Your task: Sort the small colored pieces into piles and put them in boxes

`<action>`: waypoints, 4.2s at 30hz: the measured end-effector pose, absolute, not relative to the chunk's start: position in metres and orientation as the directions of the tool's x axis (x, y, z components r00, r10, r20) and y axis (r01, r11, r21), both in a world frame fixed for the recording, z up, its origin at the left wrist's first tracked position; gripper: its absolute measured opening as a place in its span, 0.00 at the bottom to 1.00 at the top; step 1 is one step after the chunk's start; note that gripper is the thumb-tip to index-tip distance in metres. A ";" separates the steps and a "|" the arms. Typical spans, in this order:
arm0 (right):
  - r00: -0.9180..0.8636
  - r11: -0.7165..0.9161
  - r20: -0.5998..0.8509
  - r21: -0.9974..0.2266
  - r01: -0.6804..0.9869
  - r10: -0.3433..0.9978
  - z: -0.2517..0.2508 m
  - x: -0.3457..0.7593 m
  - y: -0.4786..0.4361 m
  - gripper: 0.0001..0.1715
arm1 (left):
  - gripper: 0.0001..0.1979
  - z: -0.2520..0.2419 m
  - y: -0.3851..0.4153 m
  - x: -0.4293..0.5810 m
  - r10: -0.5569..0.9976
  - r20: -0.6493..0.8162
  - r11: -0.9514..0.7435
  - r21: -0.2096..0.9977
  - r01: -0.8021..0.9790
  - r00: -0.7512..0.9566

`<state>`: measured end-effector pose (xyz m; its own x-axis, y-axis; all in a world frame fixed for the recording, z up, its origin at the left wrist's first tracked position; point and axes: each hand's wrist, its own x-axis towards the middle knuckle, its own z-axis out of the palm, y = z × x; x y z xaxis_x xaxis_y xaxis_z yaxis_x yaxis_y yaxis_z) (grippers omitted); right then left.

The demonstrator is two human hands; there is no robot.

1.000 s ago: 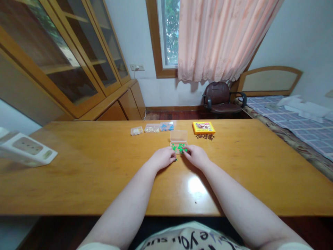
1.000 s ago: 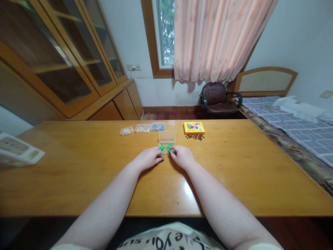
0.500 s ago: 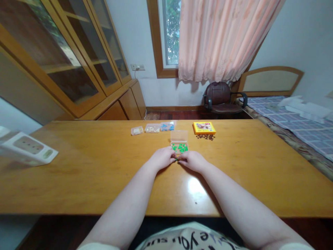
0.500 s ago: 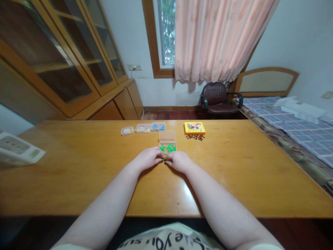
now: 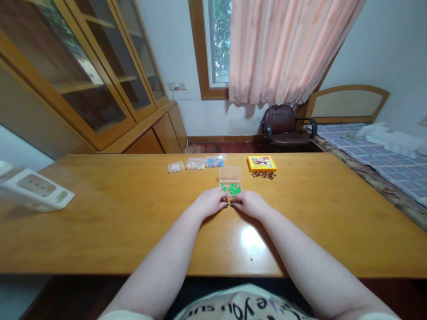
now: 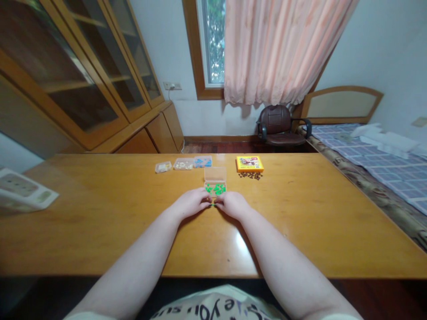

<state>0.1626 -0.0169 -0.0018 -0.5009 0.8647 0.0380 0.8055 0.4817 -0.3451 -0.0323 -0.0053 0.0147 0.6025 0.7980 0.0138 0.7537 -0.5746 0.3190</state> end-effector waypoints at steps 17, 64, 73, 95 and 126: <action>-0.419 0.450 0.166 -0.400 0.799 0.893 0.001 0.162 -0.018 0.10 | 0.06 0.025 -0.010 -0.026 0.816 -0.069 -0.534 0.288 0.795 0.573; -0.254 0.372 0.355 -0.317 0.873 0.900 -0.012 0.175 0.001 0.23 | 0.25 -0.001 0.017 -0.032 0.832 0.253 -0.555 0.393 0.733 0.495; -0.374 0.409 0.214 -0.152 0.900 0.902 0.006 0.162 -0.022 0.16 | 0.28 0.007 -0.011 -0.014 0.839 0.082 -0.543 0.213 0.813 0.538; -0.208 0.232 0.252 -0.070 0.970 0.945 -0.020 0.146 0.001 0.27 | 0.34 -0.022 0.012 -0.003 0.942 0.114 -0.336 0.370 0.866 0.316; -0.005 0.013 0.050 -0.162 0.987 0.999 -0.012 0.283 0.100 0.28 | 0.37 -0.028 0.016 -0.001 0.954 0.075 -0.300 0.322 0.898 0.291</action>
